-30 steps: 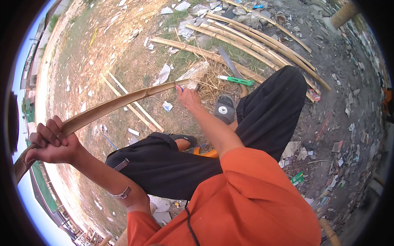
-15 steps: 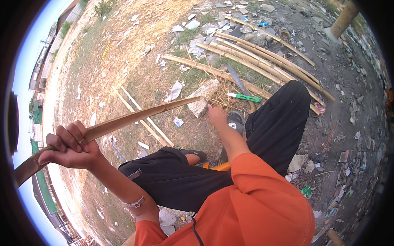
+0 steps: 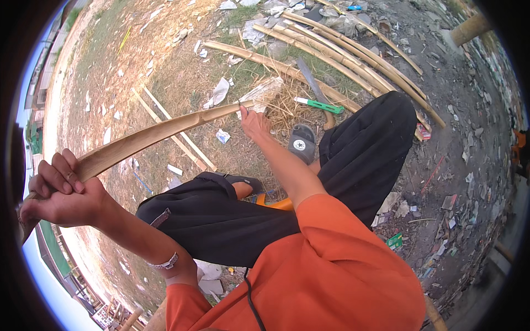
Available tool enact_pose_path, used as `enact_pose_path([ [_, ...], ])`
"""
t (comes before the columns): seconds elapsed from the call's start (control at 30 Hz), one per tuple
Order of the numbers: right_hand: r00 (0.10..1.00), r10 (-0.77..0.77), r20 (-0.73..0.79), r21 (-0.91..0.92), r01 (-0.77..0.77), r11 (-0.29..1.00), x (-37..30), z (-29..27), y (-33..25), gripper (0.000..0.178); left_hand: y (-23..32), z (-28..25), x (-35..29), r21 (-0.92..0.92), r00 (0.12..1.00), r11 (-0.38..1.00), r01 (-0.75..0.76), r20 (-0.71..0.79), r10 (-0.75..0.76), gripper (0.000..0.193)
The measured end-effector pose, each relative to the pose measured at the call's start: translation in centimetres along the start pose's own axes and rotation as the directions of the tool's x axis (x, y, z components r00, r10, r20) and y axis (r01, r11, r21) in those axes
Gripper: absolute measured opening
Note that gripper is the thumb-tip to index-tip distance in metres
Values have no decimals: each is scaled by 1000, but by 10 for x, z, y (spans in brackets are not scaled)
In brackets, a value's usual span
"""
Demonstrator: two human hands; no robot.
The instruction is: The person holds a long, thin bamboo stick and uses a small knife to shave and sharpen one end. The person rotates the stick and continues shaving along its length to create a pointed tip.
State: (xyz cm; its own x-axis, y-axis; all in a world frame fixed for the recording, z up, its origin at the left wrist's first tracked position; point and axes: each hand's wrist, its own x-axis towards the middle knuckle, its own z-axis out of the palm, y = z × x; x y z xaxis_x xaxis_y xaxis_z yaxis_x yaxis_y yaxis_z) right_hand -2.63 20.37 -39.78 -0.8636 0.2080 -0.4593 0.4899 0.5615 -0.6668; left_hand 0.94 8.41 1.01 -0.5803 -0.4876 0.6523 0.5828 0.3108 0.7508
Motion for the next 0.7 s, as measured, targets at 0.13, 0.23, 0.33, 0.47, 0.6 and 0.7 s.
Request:
enact_pose_path([
  [0.13,999,-28,-33,-40,27,999,2,0,0,70,5,2,2,-16,999,1000,23,-40,-23,57],
  [0.23,997,-66,-27,-95,63,993,4,-3,6,67,5,1,1,-76,998,996,52,-22,-54,56],
  [0.33,995,-97,-23,-143,93,985,9,-3,7,66,5,-3,0,-85,998,995,50,-20,-52,56],
  [0.47,998,-28,-53,-171,19,985,25,-3,10,64,2,-10,-4,-129,999,992,7,53,0,53],
  [0.6,999,-36,-39,-225,27,974,32,1,19,66,0,-8,-1,-223,998,974,25,64,-11,54],
  [0.7,997,-35,-63,-255,18,967,39,-1,33,67,1,-10,1,-288,993,955,66,112,-35,54],
])
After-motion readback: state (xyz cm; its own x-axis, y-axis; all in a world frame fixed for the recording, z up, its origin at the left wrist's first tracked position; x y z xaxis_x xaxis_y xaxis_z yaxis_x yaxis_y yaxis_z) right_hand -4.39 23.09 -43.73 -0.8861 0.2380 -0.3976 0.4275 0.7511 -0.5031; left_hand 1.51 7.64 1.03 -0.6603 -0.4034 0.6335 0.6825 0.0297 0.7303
